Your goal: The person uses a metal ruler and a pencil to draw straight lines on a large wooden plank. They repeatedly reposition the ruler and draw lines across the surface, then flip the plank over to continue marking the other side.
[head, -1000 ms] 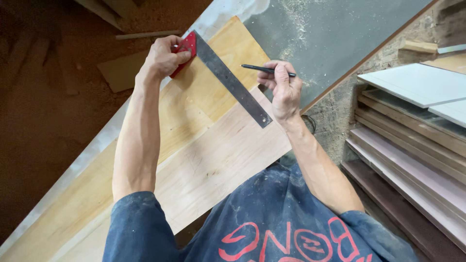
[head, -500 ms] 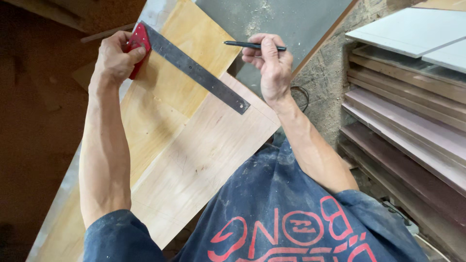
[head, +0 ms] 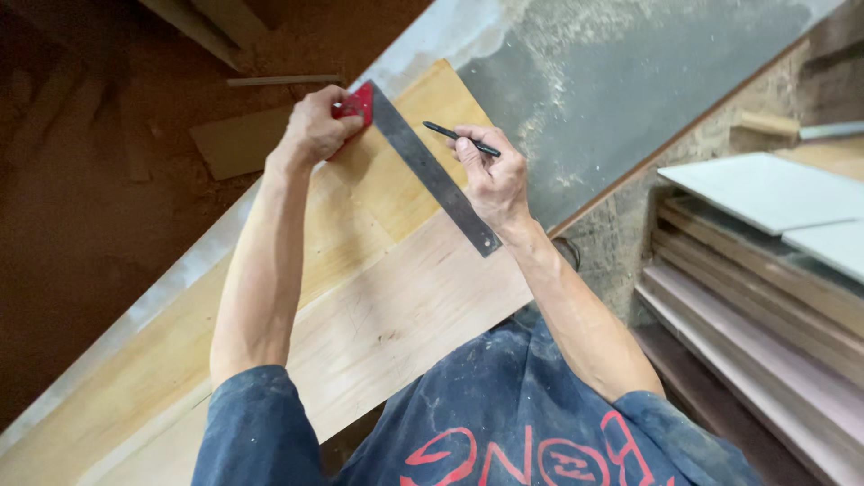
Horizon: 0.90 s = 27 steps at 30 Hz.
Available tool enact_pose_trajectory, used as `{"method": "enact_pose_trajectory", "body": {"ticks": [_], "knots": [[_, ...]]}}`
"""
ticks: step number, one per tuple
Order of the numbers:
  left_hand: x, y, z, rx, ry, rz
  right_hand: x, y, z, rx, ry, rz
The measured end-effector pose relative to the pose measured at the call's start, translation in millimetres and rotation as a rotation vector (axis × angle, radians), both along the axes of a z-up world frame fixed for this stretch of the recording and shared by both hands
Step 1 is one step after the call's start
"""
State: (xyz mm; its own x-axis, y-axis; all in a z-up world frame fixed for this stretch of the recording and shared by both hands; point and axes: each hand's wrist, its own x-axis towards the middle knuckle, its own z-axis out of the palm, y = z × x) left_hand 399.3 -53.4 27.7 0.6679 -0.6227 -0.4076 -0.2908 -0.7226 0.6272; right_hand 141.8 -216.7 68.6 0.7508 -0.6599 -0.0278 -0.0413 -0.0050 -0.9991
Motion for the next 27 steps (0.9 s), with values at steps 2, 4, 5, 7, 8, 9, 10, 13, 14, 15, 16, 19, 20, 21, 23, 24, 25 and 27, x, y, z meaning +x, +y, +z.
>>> {"method": "enact_pose_trajectory", "body": {"ticks": [2, 4, 5, 7, 8, 9, 10, 13, 14, 15, 16, 19, 20, 21, 23, 24, 25, 27], "knots": [[-1.2, -1.4, 1.0, 0.024, 0.02, 0.032, 14.1, 2.8, 4.1, -0.011, 0.016, 0.015], [-1.4, -3.8, 1.6, 0.043, 0.033, 0.042, 26.7, 4.1, 7.3, -0.049, 0.033, 0.036], [-2.8, -5.0, 1.8, 0.051, 0.035, 0.036, 30.5, 5.3, 8.9, -0.081, 0.041, 0.048], [-4.1, -6.8, 3.1, 0.069, 0.04, 0.033, 38.5, 6.4, 9.6, -0.154, 0.075, 0.062], [-4.3, -7.4, 4.0, 0.079, 0.042, 0.038, 43.2, 7.2, 8.7, -0.195, 0.1, 0.063], [-5.0, -7.0, 5.1, 0.091, 0.047, 0.038, 46.6, 8.9, 7.8, -0.234, 0.127, 0.06], [-4.3, -7.0, 6.6, 0.091, 0.044, 0.043, 50.4, 10.2, 6.8, -0.265, 0.093, 0.078], [-5.3, -6.7, 8.3, 0.096, 0.034, 0.046, 49.9, 12.3, 7.0, -0.436, 0.025, 0.133], [-5.7, -7.8, 8.0, 0.097, 0.024, 0.045, 44.5, 10.5, 9.5, -0.55, 0.018, 0.155], [-6.3, -7.7, 7.6, 0.101, 0.014, 0.039, 37.9, 10.3, 12.5, -0.659, 0.012, 0.174], [-6.8, -7.9, 6.9, 0.101, 0.015, 0.041, 26.5, 8.2, 17.6, -0.679, 0.042, 0.219], [-6.0, -7.3, 4.7, 0.108, 0.003, 0.036, -19.9, 4.9, 39.4, -0.681, 0.131, 0.306], [-4.7, -7.1, 4.2, 0.112, -0.011, 0.033, -21.0, 3.8, 41.3, -0.695, 0.139, 0.306], [-6.9, -5.7, 2.7, 0.119, -0.018, 0.027, -23.8, 3.8, 43.2, -0.706, 0.154, 0.308], [-7.7, -5.6, 1.5, 0.107, -0.018, 0.032, -13.8, 0.6, 41.2, -0.712, 0.178, 0.313], [-6.8, -7.0, 1.8, 0.097, -0.021, 0.036, 5.8, -3.9, 35.2, -0.706, 0.186, 0.316], [-7.9, -7.4, 1.8, 0.1, -0.023, 0.031, 26.1, -7.8, 29.0, -0.692, 0.212, 0.32], [-8.9, -7.2, 2.1, 0.104, -0.03, 0.029, 44.3, -10.9, 21.7, -0.657, 0.214, 0.32]]}}
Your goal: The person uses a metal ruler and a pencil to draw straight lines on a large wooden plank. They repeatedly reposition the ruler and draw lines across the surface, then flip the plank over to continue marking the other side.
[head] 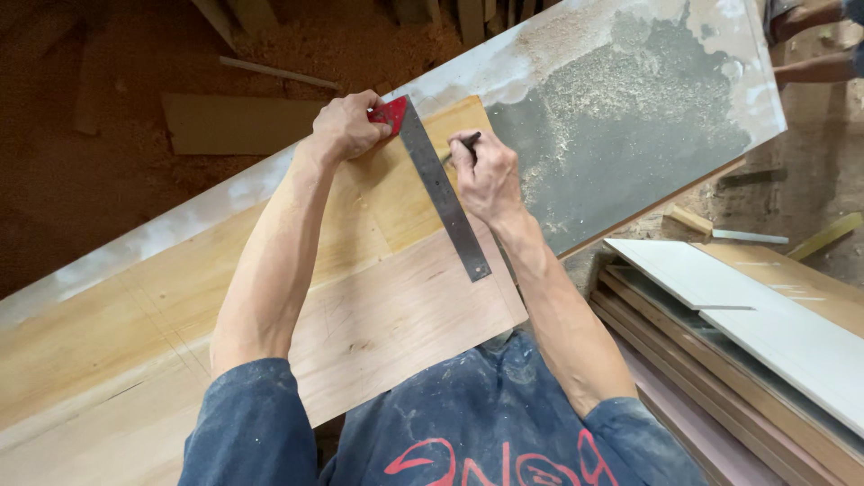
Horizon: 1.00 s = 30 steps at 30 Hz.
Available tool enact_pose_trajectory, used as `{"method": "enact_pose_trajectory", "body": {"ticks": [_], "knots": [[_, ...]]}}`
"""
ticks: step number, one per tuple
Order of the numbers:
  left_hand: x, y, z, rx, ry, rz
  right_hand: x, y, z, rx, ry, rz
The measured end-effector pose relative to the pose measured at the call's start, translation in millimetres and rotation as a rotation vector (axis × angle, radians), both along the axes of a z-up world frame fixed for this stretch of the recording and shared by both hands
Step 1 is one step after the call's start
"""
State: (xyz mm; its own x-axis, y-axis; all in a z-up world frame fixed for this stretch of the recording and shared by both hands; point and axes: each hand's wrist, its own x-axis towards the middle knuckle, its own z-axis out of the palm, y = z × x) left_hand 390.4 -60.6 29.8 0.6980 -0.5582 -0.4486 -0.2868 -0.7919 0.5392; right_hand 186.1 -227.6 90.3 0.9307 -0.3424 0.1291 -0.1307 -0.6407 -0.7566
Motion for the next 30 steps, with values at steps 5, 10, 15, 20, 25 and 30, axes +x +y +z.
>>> {"method": "enact_pose_trajectory", "body": {"ticks": [5, 10, 15, 20, 25, 30], "knots": [[1.1, 0.3, 1.8, -0.002, 0.011, 0.014, -54.9, 10.0, 3.0, -0.056, -0.111, 0.028], [-3.9, 0.5, 0.9, 0.02, 0.021, 0.026, -148.3, -13.0, 31.7, 0.052, 0.477, -0.169], [-1.9, -2.0, 4.9, 0.03, -0.013, 0.014, -108.2, -36.2, 22.1, 0.39, 0.125, -0.191], [-4.6, -11.1, 6.6, 0.067, 0.002, 0.047, -26.2, -18.8, -1.3, 0.498, -0.078, -0.084], [-1.7, -9.7, 3.5, 0.078, -0.019, 0.019, 10.4, -8.1, -5.8, 0.401, -0.055, -0.057], [-3.2, -8.3, 3.7, 0.061, -0.014, 0.03, -27.3, -15.2, 0.8, 0.117, 0.05, 0.029]]}}
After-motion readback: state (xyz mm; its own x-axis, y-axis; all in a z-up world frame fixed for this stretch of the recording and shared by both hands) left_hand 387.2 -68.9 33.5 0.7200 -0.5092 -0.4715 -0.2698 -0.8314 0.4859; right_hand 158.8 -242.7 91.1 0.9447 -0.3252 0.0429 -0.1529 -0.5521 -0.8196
